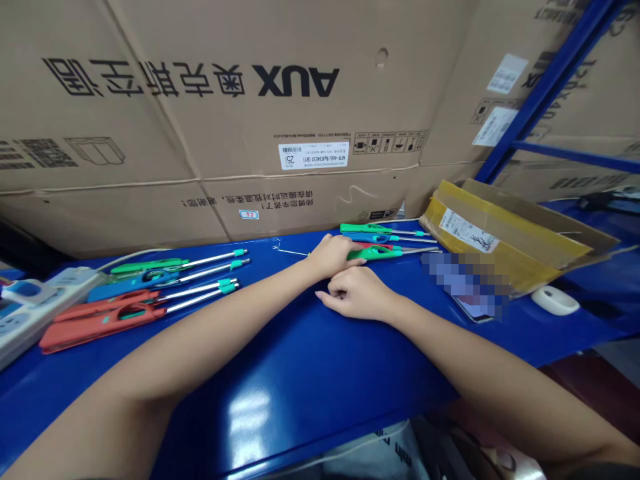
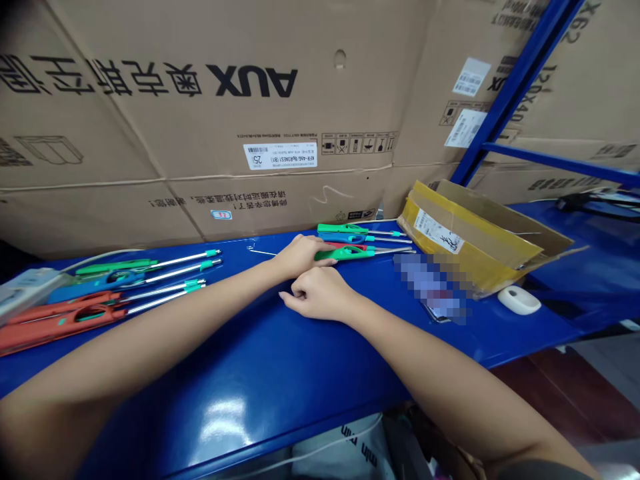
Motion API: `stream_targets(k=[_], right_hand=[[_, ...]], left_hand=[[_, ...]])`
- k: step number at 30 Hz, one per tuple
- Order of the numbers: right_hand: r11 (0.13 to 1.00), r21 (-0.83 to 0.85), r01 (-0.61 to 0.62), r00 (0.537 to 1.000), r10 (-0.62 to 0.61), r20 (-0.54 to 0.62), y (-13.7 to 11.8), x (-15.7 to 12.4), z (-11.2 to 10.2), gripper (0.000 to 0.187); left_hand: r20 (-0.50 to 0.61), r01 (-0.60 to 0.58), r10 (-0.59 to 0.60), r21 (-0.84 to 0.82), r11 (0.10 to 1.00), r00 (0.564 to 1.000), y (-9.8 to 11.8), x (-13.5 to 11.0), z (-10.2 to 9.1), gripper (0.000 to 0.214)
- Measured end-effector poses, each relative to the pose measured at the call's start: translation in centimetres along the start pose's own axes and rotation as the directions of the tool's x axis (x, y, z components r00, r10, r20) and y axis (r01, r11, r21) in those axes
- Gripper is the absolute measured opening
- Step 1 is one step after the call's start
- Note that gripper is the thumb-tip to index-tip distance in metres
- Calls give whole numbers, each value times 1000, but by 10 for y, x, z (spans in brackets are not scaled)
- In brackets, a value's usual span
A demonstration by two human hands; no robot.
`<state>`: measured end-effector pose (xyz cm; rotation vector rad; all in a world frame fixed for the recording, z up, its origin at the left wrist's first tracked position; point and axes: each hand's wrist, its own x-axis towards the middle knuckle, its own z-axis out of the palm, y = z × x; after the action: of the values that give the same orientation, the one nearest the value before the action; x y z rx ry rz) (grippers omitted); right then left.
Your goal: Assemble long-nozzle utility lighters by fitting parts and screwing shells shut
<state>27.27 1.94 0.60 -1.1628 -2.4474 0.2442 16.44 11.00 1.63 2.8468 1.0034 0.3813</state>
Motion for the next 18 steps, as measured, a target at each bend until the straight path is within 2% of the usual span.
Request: stream_targets(k=[6,12,18], right_hand=[[1000,5,-13,1000,13,-4,2,1,2,45],[1000,26,-16,1000,16,14,3,0,6,43],[999,43,-11,1000,10,24,0,0,7,39]], left_hand=[[17,-77,76,47,996,997,4,14,3,26],[-24,-77,80,106,991,996,12,27,13,32],[-24,-108,112,109,988,993,14,27,17,36]])
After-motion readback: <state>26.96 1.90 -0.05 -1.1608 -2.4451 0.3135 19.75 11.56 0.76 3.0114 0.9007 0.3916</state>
